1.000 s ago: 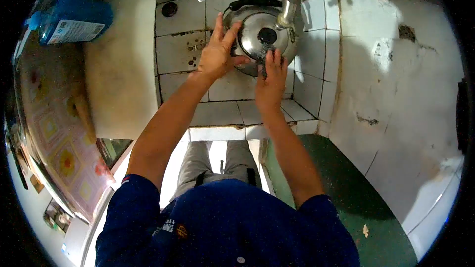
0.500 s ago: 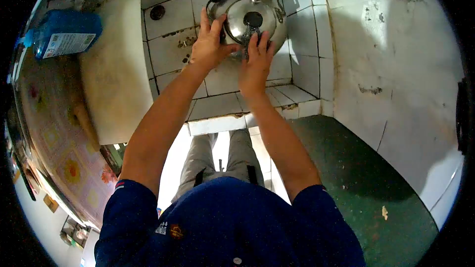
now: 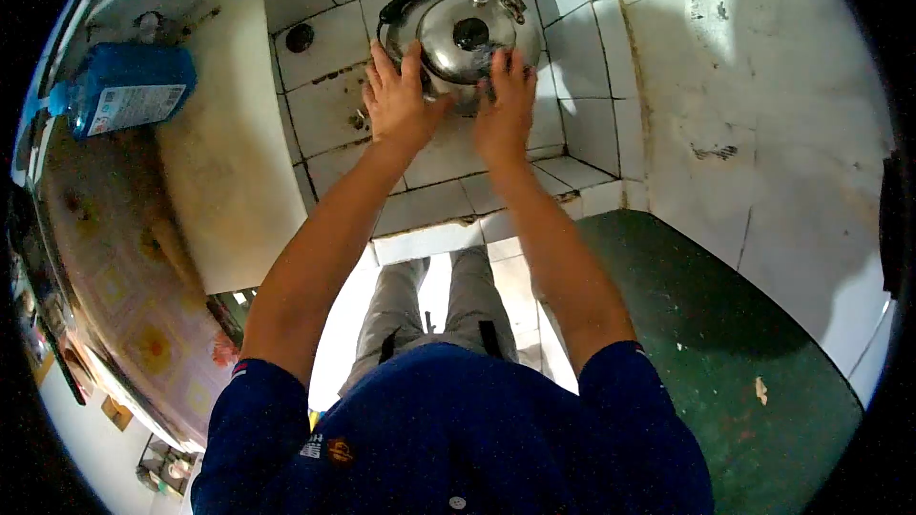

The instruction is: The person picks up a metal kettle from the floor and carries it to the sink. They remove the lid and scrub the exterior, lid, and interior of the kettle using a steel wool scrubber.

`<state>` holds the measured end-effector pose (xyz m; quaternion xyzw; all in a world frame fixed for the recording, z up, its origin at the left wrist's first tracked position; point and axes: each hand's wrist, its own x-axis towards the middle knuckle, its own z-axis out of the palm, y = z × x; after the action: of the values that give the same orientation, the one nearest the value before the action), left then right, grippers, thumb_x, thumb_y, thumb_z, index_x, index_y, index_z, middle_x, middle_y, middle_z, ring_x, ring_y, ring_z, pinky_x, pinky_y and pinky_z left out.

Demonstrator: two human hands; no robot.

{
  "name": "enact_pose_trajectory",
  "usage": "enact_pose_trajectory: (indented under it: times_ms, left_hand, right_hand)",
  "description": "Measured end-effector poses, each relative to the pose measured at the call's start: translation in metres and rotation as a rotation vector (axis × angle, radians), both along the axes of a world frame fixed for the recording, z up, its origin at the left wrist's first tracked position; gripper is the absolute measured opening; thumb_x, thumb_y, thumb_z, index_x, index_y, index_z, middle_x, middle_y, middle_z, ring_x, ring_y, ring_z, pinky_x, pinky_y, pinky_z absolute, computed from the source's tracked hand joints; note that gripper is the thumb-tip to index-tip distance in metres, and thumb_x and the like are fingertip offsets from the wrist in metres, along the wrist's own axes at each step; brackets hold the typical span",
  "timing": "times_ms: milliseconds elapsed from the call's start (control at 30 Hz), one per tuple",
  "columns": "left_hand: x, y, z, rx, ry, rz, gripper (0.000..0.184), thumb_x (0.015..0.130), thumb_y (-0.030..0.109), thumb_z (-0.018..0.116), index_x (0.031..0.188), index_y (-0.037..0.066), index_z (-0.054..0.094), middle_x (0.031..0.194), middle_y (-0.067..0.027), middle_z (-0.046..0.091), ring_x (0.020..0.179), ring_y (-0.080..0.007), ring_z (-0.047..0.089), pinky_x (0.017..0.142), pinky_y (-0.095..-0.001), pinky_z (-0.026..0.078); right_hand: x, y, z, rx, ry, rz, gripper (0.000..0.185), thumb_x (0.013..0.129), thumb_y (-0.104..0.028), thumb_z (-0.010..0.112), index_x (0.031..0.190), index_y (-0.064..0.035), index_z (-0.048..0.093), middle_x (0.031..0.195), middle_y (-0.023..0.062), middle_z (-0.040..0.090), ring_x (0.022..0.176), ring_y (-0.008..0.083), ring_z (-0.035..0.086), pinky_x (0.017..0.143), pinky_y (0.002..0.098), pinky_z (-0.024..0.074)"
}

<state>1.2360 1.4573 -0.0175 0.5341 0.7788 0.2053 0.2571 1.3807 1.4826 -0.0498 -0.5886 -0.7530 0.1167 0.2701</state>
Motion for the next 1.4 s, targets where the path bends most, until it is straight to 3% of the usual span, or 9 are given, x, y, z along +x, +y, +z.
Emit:
enact_pose_trajectory:
  times_ms: [67, 267, 400, 733, 867, 1000, 1100, 1333, 1400]
  left_hand:
    - [0.0, -0.003, 0.012, 0.016, 0.51, -0.126, 0.091, 0.071, 0.035, 0.085, 0.147, 0.015, 0.037, 0.159, -0.0223, 0.009, 0.142, -0.0442, 0.026, 0.11, -0.0507, 0.033]
    - [-0.028, 0.06, 0.0, 0.31, 0.376, -0.58, 0.101, 0.063, 0.039, 0.088, 0.146, 0.013, 0.036, 0.156, -0.0164, 0.025, 0.141, -0.04, 0.032, 0.114, -0.0498, 0.031]
    - [-0.026, 0.061, -0.006, 0.184, 0.309, -0.561, 0.111, 0.063, 0.044, 0.087, 0.15, 0.012, 0.026, 0.158, -0.0125, 0.025, 0.142, -0.039, 0.03, 0.114, -0.0508, 0.03]
    - [-0.021, 0.056, -0.006, 0.149, 0.285, -0.478, 0.124, 0.062, 0.047, 0.087, 0.156, 0.014, 0.013, 0.162, -0.0138, 0.017, 0.144, -0.0454, 0.023, 0.115, -0.0558, 0.026]
    - [-0.018, 0.06, -0.003, 0.038, 0.27, -0.466, 0.127, 0.06, 0.046, 0.088, 0.156, 0.014, 0.012, 0.162, -0.0144, 0.015, 0.145, -0.0432, 0.022, 0.115, -0.0552, 0.026]
    - [-0.017, 0.06, -0.004, 0.09, 0.27, -0.431, 0.123, 0.06, 0.042, 0.089, 0.154, 0.012, 0.017, 0.161, -0.0123, 0.017, 0.146, -0.0375, 0.021, 0.115, -0.0549, 0.026]
    - [-0.015, 0.064, -0.002, 0.07, 0.284, -0.415, 0.119, 0.06, 0.041, 0.089, 0.153, 0.011, 0.021, 0.161, -0.01, 0.017, 0.146, -0.0357, 0.021, 0.115, -0.0554, 0.027]
    - [-0.016, 0.062, -0.008, 0.16, 0.269, -0.419, 0.116, 0.062, 0.04, 0.089, 0.152, 0.007, 0.022, 0.16, -0.0121, 0.019, 0.143, -0.0377, 0.025, 0.114, -0.0551, 0.028]
    - [-0.014, 0.06, -0.009, 0.087, 0.33, -0.43, 0.117, 0.062, 0.042, 0.089, 0.152, 0.007, 0.023, 0.16, -0.0122, 0.02, 0.142, -0.038, 0.027, 0.113, -0.0558, 0.029]
  right_hand:
    - [0.005, 0.028, 0.01, -0.166, 0.244, -0.161, 0.041, 0.095, -0.015, 0.058, 0.134, -0.0015, 0.053, 0.144, 0.0221, 0.045, 0.128, 0.0446, 0.043, 0.109, 0.0491, 0.035]
    - [0.002, -0.002, 0.009, -0.145, 0.1, -0.018, 0.053, 0.087, -0.009, 0.063, 0.137, -0.0003, 0.046, 0.141, 0.0232, 0.043, 0.126, 0.046, 0.041, 0.111, 0.0512, 0.0309]
    - [-0.015, 0.005, 0.021, -0.002, 0.061, -0.059, 0.046, 0.089, -0.006, 0.061, 0.133, 0.0032, 0.05, 0.139, 0.0232, 0.046, 0.122, 0.0466, 0.044, 0.101, 0.048, 0.0411]
    - [-0.014, 0.036, 0.004, -0.206, 0.284, -0.21, 0.056, 0.082, -0.003, 0.064, 0.136, -0.0007, 0.048, 0.144, 0.0261, 0.039, 0.131, 0.0495, 0.035, 0.113, 0.0536, 0.0286]
    - [-0.025, -0.005, 0.022, -0.225, 0.082, -0.159, 0.049, 0.087, 0.003, 0.058, 0.135, 0.0031, 0.05, 0.148, 0.0239, 0.036, 0.132, 0.0471, 0.035, 0.109, 0.0507, 0.0336]
    - [-0.018, 0.025, 0.019, -0.193, 0.303, -0.105, 0.064, 0.08, 0.0, 0.067, 0.14, -0.003, 0.045, 0.148, 0.0259, 0.034, 0.133, 0.0515, 0.032, 0.112, 0.0565, 0.0288]
    - [-0.03, -0.004, 0.022, -0.215, 0.201, -0.213, 0.042, 0.09, -0.002, 0.058, 0.132, 0.0026, 0.053, 0.146, 0.0281, 0.039, 0.134, 0.0495, 0.033, 0.111, 0.0514, 0.0303]
    - [-0.023, 0.014, 0.008, -0.126, 0.311, -0.233, 0.044, 0.092, -0.01, 0.059, 0.134, 0.0012, 0.052, 0.146, 0.026, 0.039, 0.134, 0.0513, 0.032, 0.112, 0.0537, 0.0282]
    - [-0.026, -0.002, 0.011, -0.18, 0.073, -0.19, 0.042, 0.093, -0.01, 0.058, 0.133, 0.0008, 0.053, 0.147, 0.0243, 0.038, 0.132, 0.0493, 0.034, 0.11, 0.0509, 0.0317]
